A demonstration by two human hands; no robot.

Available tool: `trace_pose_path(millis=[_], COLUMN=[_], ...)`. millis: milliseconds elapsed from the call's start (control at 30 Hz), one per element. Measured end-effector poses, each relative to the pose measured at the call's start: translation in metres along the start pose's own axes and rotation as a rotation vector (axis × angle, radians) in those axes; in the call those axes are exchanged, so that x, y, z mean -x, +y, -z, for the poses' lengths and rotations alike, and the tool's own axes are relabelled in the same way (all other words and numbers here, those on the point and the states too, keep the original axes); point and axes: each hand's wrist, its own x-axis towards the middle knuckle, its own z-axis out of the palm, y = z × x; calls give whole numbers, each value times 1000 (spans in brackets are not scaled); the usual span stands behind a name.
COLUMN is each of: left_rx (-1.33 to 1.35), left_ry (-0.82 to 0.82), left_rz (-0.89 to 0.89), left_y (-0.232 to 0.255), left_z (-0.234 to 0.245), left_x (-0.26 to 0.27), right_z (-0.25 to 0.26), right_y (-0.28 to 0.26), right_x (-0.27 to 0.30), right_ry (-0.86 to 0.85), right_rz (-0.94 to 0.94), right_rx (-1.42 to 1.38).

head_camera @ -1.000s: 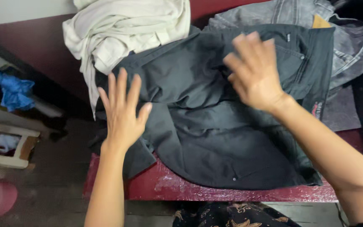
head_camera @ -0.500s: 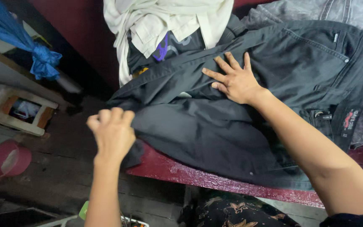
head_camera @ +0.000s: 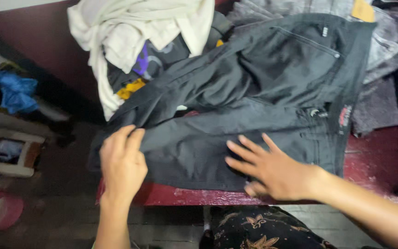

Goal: The person folds a pair of light-colored pants and places them in a suitcase, then takes a pair of dark pants, spreads them out on a red surface, smooths them with their hands, and folds them into a rectangle.

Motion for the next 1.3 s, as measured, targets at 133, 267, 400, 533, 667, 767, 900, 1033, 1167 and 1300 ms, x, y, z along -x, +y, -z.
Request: trace_pose_path(millis=[133,267,400,533,667,767,900,1033,1167,1300], left_rx=[201,43,179,400,381,500,307,404,997,1704], left_ry=[-80,-97,-249,-352,-466,-804,-887,-697,-722,-476], left_rz=[-243,-347,-302,-229,-53,136,36,144,471,1013], left_y=[34,64,88,112,127,121,110,104,97,112], left_z=[-31,-59,-78,-102,-110,-111,-117,-147,-198,-216], left_x=[-26,-45,-54,-58,-71,-86,-90,-75,-64,-56], right_z=[-21,-40,-27,-30,-42,-36,-35,-39,-46,-61], right_y=[0,17,33,34,30,33,27,36,41,36], right_x=[61,106,163,184,195,174,143,142,117,98], right_ry=[17,35,297,73,221,295,510,348,527,459], right_rz=[-201,-247,-220,-374,-264,-430,-435,-647,-513,-427], right_rx=[39,191,154,21,-15,-77,106,138,179,229])
